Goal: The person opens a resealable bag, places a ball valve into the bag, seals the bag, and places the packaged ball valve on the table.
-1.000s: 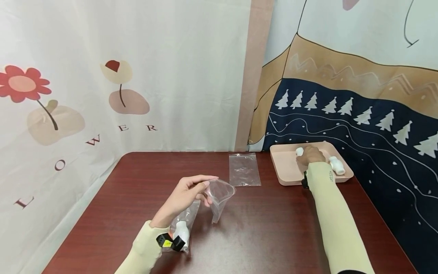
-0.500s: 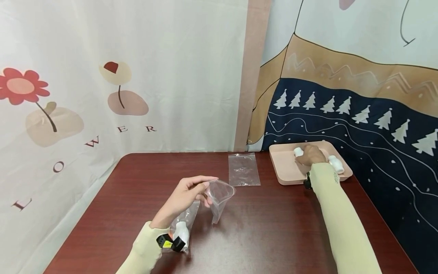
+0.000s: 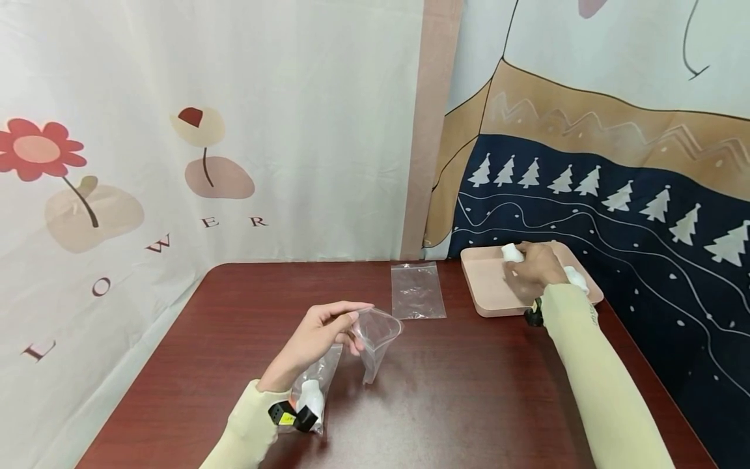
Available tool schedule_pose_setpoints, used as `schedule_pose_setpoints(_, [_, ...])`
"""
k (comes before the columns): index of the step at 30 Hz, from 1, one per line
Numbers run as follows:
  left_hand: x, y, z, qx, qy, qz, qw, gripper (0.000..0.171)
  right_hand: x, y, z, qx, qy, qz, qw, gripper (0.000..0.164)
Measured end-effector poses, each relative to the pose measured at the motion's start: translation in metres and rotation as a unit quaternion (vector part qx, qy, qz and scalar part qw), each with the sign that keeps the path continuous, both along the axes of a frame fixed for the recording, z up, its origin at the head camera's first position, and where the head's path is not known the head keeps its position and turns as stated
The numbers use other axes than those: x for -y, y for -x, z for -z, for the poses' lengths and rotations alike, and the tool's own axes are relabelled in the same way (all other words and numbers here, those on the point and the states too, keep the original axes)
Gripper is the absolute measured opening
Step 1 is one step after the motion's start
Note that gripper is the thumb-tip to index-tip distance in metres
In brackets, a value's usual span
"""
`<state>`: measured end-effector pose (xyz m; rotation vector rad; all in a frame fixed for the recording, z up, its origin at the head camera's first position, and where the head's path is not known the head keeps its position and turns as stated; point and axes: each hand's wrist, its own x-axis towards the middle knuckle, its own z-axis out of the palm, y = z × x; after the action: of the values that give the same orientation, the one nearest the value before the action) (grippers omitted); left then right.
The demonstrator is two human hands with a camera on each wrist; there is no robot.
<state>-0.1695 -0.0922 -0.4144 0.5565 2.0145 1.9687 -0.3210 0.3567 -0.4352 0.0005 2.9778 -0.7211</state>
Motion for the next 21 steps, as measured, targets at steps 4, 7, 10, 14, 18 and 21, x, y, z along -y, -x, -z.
schedule_pose_setpoints(4, [0.000, -0.001, -0.001, -0.004, -0.003, 0.002, 1.0000, 0.034, 0.001, -0.005, -0.006, -0.021, 0.014, -0.005, 1.000, 0.066])
schedule_pose_setpoints(7, [0.000, -0.001, -0.001, -0.005, -0.005, 0.001, 1.0000, 0.034, 0.003, -0.009, -0.011, -0.046, 0.030, -0.009, 0.998, 0.065])
schedule_pose_setpoints(10, [0.000, 0.000, 0.000, -0.008, -0.007, 0.002, 0.9999, 0.034, 0.006, -0.012, -0.015, -0.065, 0.045, -0.011, 0.997, 0.066])
schedule_pose_setpoints(14, [-0.001, 0.000, 0.000, -0.008, -0.012, 0.004, 0.9999, 0.034, 0.014, -0.019, -0.022, -0.085, 0.055, -0.009, 0.995, 0.067])
schedule_pose_setpoints(18, [-0.002, 0.000, 0.000, -0.004, -0.019, 0.005, 0.9998, 0.035, 0.025, -0.030, -0.032, -0.115, 0.069, -0.012, 0.991, 0.066])
schedule_pose_setpoints(21, [-0.002, 0.000, -0.001, 0.000, -0.022, 0.005, 0.9997, 0.035, 0.032, -0.039, -0.038, -0.134, 0.083, -0.015, 0.987, 0.065])
